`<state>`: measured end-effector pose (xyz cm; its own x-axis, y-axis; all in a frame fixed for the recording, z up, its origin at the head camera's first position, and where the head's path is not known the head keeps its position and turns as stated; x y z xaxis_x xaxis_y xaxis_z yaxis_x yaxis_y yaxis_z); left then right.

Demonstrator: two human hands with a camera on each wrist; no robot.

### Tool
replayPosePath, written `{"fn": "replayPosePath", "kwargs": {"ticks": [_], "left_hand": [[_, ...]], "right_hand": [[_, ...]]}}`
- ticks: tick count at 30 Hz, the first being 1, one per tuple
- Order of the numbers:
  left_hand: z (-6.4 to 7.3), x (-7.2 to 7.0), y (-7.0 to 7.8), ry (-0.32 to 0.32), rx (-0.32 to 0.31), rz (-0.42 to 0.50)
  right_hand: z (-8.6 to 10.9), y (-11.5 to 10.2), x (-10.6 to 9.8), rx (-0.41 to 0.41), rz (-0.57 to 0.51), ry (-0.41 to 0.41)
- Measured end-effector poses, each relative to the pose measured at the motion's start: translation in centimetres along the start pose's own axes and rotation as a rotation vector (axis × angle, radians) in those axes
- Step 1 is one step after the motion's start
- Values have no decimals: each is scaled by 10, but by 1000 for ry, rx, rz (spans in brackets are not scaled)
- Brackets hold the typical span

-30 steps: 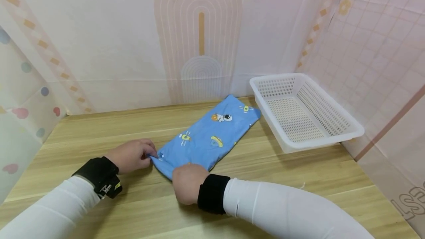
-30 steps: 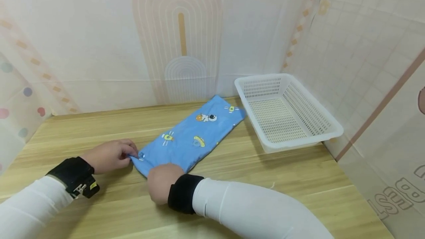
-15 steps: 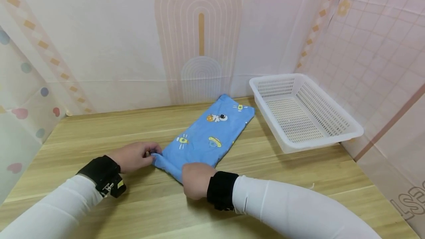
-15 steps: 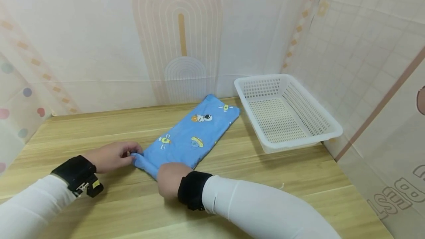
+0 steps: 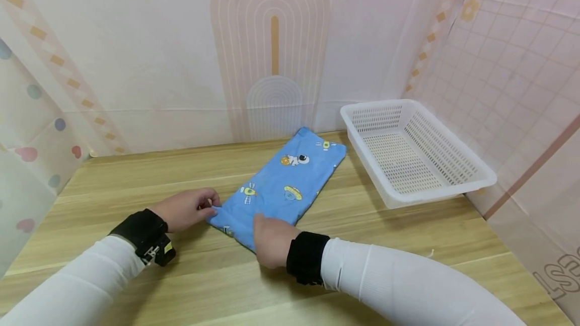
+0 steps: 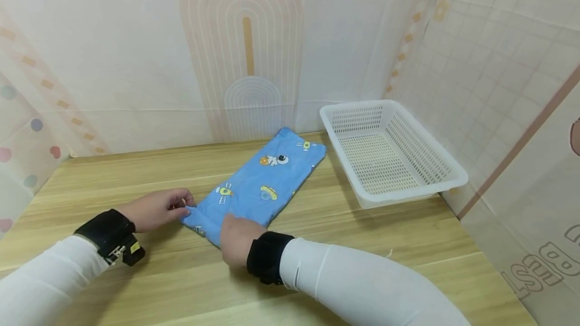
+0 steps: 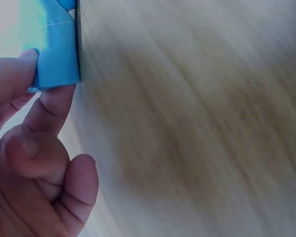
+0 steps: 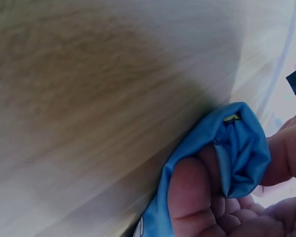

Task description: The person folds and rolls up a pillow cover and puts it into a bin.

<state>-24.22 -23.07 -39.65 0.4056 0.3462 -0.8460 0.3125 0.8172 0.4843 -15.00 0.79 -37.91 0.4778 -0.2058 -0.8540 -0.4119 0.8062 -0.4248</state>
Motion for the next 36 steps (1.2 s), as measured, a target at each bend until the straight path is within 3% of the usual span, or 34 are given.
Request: {"fn": "replayPosePath", "kwargs": {"ticks": [5,13,17,20,25,28,32,36], "left_hand": [[-2,2,3,20,-30,-37],[-4,5,10,69,-42,-128],[-3,7,13,113,-22,-148],[-2,7,15,135,49,-170],[0,8,13,126,158,-207],[2,8,8,93,157,-177],[5,7,7,49,137,-143],[6,8,9,49,135,-157]], "right_hand": [[1,3,-1,10,-7,42],[0,4,0,-57,221,41],[1,5,0,-128,352,82],[3,4,1,-153,413,105],[5,-1,2,-118,380,76],[6,-2,3,-108,356,63],[7,-3,4,-133,415,77],[8,-3,3,-135,435,78]]}}
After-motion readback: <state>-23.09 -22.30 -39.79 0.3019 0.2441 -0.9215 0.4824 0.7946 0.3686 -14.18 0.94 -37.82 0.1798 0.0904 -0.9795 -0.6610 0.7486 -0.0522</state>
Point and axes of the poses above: each hand's wrist, its own z-axis away from the middle knuckle, its own x-axis out of the palm, y = z × x, the point moved 2 cm from there along -z, towards the middle knuckle, and after that the axes turned 8 degrees about -x, right-handed, at the moved point
